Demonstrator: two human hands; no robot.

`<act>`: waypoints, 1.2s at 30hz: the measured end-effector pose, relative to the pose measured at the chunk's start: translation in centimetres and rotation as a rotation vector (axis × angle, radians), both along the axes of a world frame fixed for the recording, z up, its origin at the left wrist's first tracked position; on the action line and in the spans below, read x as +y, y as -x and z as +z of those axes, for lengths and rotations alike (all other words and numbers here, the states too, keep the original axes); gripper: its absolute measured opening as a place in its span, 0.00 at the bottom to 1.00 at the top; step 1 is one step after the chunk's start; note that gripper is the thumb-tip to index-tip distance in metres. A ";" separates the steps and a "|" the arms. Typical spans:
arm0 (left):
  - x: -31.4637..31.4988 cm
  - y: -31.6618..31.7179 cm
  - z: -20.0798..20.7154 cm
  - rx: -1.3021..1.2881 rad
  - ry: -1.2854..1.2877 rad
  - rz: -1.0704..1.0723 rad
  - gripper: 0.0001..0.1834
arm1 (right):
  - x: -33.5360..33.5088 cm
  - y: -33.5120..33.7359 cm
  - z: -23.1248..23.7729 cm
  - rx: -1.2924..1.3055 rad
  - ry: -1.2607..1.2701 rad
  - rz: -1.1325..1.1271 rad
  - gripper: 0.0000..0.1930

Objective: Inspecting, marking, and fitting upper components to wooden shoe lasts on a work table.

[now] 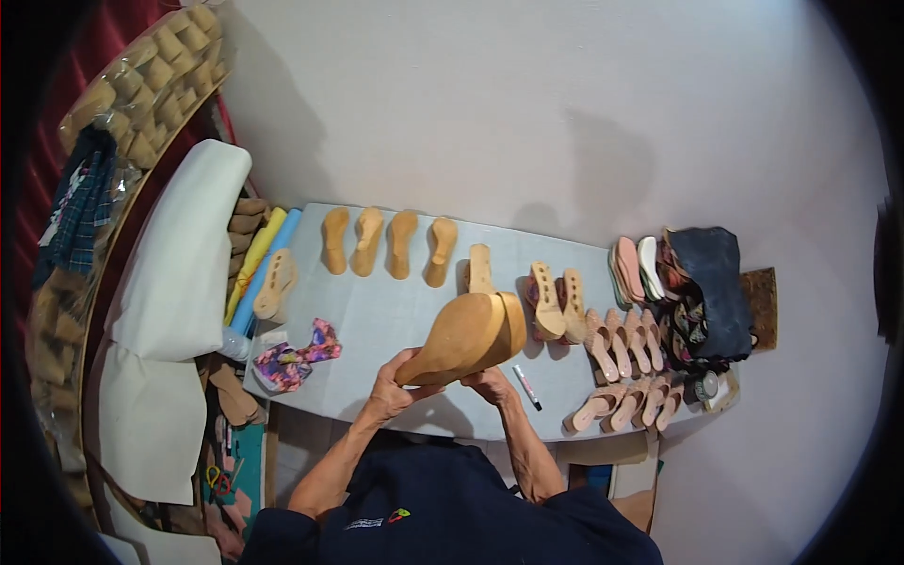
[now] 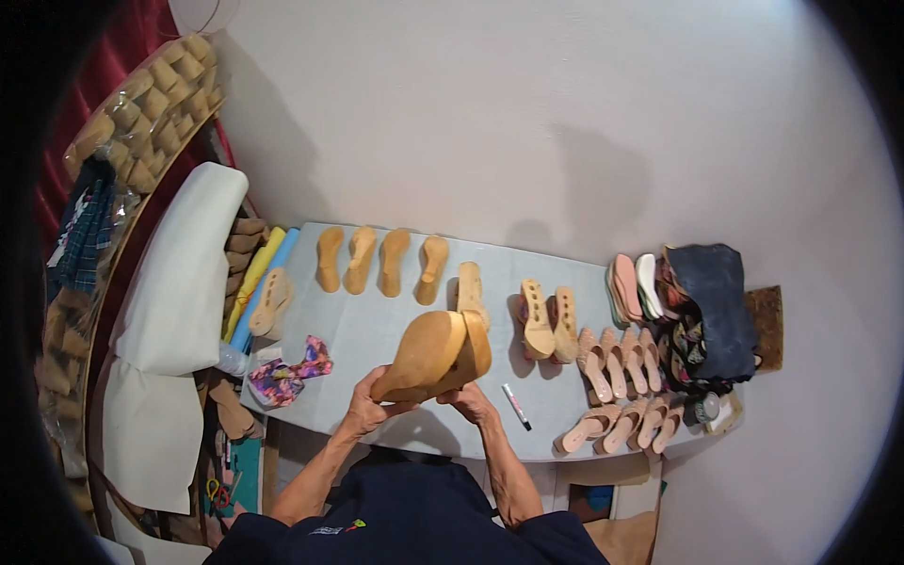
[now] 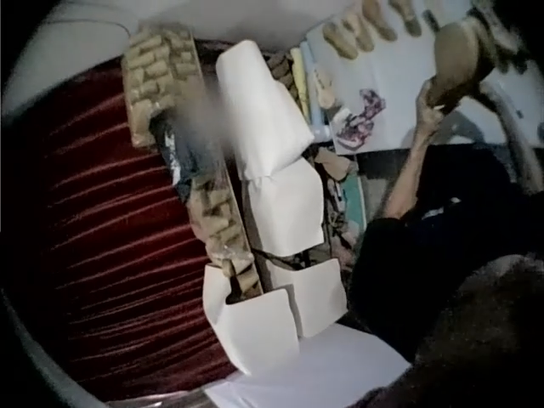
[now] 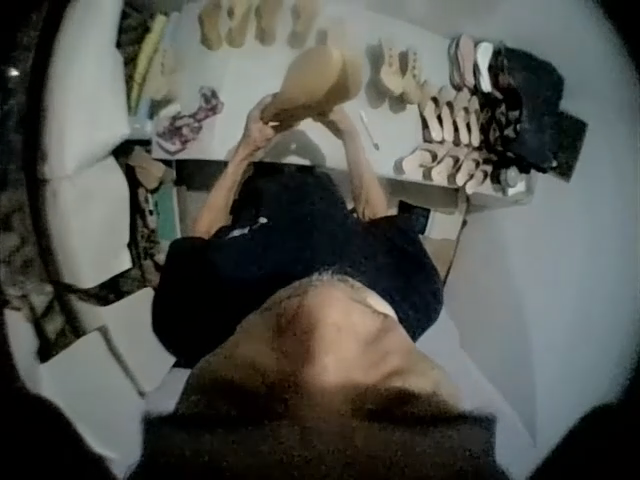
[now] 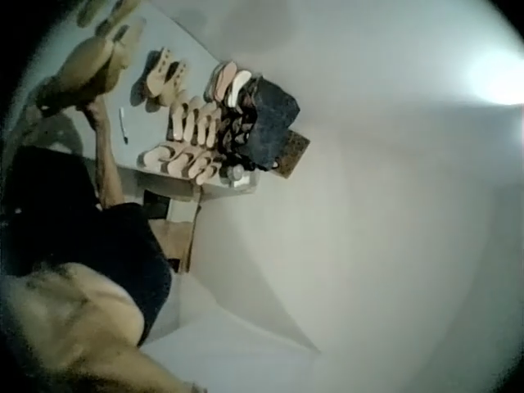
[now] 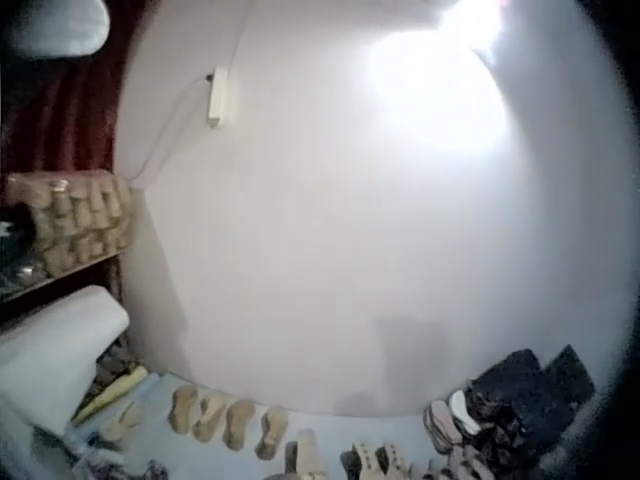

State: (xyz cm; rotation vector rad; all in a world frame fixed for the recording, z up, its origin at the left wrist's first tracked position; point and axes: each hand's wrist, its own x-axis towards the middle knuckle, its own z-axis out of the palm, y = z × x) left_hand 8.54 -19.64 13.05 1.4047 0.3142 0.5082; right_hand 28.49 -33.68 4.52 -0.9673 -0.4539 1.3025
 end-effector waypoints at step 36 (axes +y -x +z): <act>0.1 5.2 -19.7 -0.112 1.594 0.713 0.48 | -6.1 -2.5 -25.2 0.394 0.620 -0.547 0.40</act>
